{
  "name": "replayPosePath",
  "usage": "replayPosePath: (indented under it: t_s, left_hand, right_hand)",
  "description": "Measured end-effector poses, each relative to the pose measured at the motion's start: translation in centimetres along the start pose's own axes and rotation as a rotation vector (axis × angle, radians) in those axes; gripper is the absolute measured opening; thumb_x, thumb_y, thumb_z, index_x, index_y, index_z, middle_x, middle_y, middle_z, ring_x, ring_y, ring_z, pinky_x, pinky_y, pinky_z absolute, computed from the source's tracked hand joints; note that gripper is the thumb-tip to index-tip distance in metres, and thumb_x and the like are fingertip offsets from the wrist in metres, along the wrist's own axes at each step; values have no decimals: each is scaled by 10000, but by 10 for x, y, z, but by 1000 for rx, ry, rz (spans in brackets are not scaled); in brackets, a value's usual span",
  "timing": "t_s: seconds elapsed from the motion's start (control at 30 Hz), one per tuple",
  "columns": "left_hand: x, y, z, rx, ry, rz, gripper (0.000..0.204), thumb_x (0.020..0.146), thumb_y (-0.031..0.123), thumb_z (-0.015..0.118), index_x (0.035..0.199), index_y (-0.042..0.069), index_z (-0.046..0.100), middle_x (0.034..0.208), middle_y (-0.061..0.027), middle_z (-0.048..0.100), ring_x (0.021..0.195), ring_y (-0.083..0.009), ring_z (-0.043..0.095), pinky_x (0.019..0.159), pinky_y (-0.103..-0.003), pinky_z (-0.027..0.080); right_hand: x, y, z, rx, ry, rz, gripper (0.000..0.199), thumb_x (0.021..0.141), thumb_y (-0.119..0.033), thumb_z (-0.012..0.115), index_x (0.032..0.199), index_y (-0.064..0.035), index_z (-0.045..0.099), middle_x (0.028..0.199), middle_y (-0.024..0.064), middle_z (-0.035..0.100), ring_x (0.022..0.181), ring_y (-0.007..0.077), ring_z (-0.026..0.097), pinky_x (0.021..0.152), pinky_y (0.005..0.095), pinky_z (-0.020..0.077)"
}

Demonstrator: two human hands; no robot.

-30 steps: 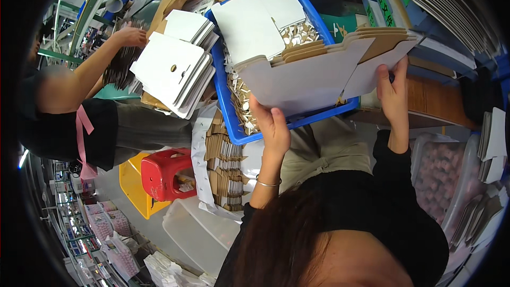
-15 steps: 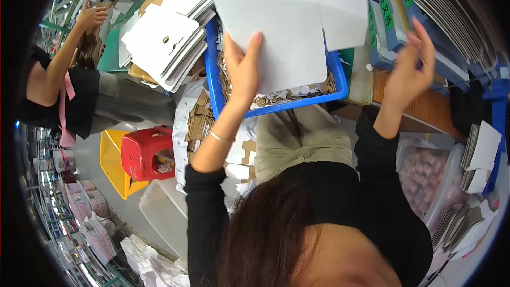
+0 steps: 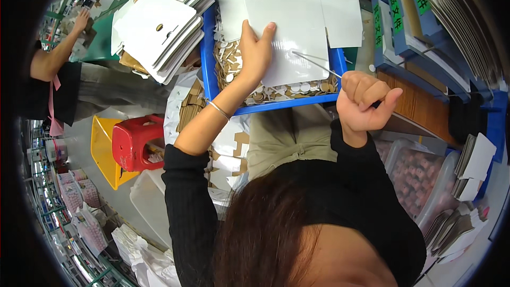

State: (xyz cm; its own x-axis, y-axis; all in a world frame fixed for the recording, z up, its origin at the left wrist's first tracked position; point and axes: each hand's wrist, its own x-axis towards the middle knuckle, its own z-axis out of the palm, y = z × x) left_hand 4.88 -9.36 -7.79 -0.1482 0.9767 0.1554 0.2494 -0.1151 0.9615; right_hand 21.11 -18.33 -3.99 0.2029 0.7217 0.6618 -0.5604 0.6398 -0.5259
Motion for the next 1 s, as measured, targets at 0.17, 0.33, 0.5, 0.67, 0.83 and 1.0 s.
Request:
replayPosePath:
  t_s: [0.17,0.33,0.5,0.67,0.83,1.0]
  left_hand:
    - [2,-10,-2,90,-21,-84,283,864,198,545,999,-29,444,722,-48,464,588,-115,469,505,-200,406]
    - [1,-13,-1,-18,-1,-71,262,858,239,521,892,0,420,656,-10,338,570,-118,346,547,-252,364]
    - [0,-4,-1,96,-19,-46,259,858,237,519,897,0,422,656,-10,342,569,-116,347,545,-253,362]
    - [-1,-2,0,64,6,-6,259,856,235,524,887,-2,425,661,-14,360,564,-111,345,533,-254,359]
    - [6,-5,-2,97,2,-48,258,854,230,527,889,-8,433,668,-22,384,564,-111,355,528,-250,361]
    - [9,-5,-2,132,-18,-19,258,856,223,523,901,-17,438,677,-30,400,566,-114,368,530,-246,371]
  right_hand:
    - [-1,4,5,-29,37,11,516,953,-326,252,479,-127,307,405,-16,248,372,103,127,429,261,145]
    - [-7,4,21,-160,-54,56,510,950,-276,242,472,-113,320,413,-8,254,380,98,139,415,260,150]
    - [-4,9,26,-236,-93,31,466,909,-138,306,448,-81,343,412,-1,317,385,101,200,406,231,206]
    - [6,6,21,-169,69,129,450,891,-105,328,441,-76,330,414,3,307,388,102,202,402,229,211]
    - [0,5,20,-298,-45,183,448,890,-113,328,444,-73,341,413,4,297,389,104,205,397,231,205]
    - [-4,11,9,-13,58,48,451,890,-126,336,442,-72,348,412,5,297,387,108,218,392,232,210]
